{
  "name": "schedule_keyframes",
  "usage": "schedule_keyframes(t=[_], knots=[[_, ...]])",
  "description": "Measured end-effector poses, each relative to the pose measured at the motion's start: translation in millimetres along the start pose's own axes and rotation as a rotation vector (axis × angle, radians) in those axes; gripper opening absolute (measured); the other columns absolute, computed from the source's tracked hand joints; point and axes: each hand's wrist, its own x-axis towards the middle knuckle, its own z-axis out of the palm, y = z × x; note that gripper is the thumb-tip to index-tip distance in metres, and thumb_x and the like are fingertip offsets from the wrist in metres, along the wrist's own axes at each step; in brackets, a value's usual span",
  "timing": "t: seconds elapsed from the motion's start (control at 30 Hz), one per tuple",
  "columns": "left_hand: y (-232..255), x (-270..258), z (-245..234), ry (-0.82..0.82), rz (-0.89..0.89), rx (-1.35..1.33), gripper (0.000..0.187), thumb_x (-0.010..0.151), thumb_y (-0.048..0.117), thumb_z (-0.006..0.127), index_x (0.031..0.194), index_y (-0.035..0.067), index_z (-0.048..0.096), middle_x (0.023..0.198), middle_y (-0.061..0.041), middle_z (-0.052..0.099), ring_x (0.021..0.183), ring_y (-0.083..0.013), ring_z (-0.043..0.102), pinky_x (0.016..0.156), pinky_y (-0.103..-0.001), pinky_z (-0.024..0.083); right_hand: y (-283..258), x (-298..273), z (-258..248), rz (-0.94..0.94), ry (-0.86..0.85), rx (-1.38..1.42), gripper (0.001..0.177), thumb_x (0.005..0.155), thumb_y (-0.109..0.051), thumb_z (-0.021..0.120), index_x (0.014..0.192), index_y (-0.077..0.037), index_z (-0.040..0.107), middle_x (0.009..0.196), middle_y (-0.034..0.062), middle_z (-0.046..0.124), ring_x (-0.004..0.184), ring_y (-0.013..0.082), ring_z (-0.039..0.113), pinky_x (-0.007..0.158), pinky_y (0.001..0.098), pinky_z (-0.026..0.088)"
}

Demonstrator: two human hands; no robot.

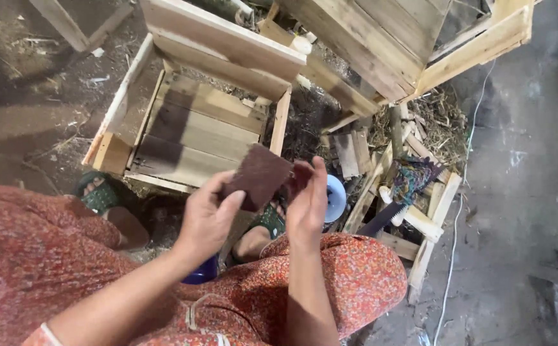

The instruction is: The person sands the interior surfaces of a small wooden box using a sanding block. They repeatedly rub the block along the bottom and side panels of the box, which is held in their lap or between their legs. The person adjusts the box's position multiple times to reach different areas.

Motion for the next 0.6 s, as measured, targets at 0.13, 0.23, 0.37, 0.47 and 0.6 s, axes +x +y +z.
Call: schedule_keyframes(t=[0.13, 0.23, 0.37, 0.47, 0.6], knots=[[7, 2, 23, -0.136, -0.056, -0.063, 0.029, 0.081, 0.008, 0.065, 0.110, 0.006, 0.064, 0.101, -0.014, 0.071, 0.097, -0.0273, 0.066, 0.084, -0.041, 0.052, 1, -29, 2, 0.039, -0.110, 0.078, 0.047, 0.085, -0.024, 0.053, 0.126, -0.002, 0.048, 0.115, 0.0200, 0.059, 0.106, 0.0309, 0.056, 0.097, 0.0489, 0.044], [-36, 14, 25, -0.132, 0.028, 0.106, 0.034, 0.081, 0.012, 0.065, 0.114, 0.004, 0.059, 0.101, -0.017, 0.066, 0.095, -0.0336, 0.065, 0.082, -0.041, 0.053, -19, -22, 3, 0.156, 0.259, 0.096, 0.037, 0.086, -0.004, 0.055, 0.122, -0.006, 0.052, 0.112, 0.0154, 0.062, 0.100, 0.0264, 0.062, 0.095, 0.0488, 0.049], [-55, 16, 22, -0.403, -0.221, 0.250, 0.057, 0.094, 0.031, 0.041, 0.143, 0.003, 0.029, 0.139, -0.028, 0.038, 0.129, -0.0423, 0.036, 0.108, -0.051, 0.028, 41, -20, -30, 0.527, 0.301, -0.151, 0.017, 0.084, -0.007, 0.052, 0.094, -0.004, 0.065, 0.086, 0.0083, 0.060, 0.080, 0.0175, 0.054, 0.075, 0.0316, 0.043], [-50, 19, 25, -0.569, -0.284, 0.194, 0.065, 0.095, 0.039, 0.026, 0.146, 0.001, 0.015, 0.148, -0.030, 0.016, 0.136, -0.0426, 0.018, 0.114, -0.050, 0.015, 43, -45, 22, 0.698, 0.023, -0.228, 0.027, 0.097, -0.020, 0.040, 0.111, -0.011, 0.061, 0.097, 0.0061, 0.058, 0.099, 0.0191, 0.051, 0.096, 0.0438, 0.037], [-50, 27, 24, -0.598, -0.321, 0.230, 0.063, 0.096, 0.039, 0.029, 0.147, 0.003, 0.017, 0.149, -0.027, 0.018, 0.137, -0.0386, 0.020, 0.114, -0.046, 0.015, 37, -67, 23, 0.343, 0.102, 0.010, 0.015, 0.092, -0.015, 0.050, 0.080, -0.005, 0.049, 0.077, 0.0023, 0.046, 0.073, 0.0136, 0.039, 0.079, 0.0232, 0.040]])
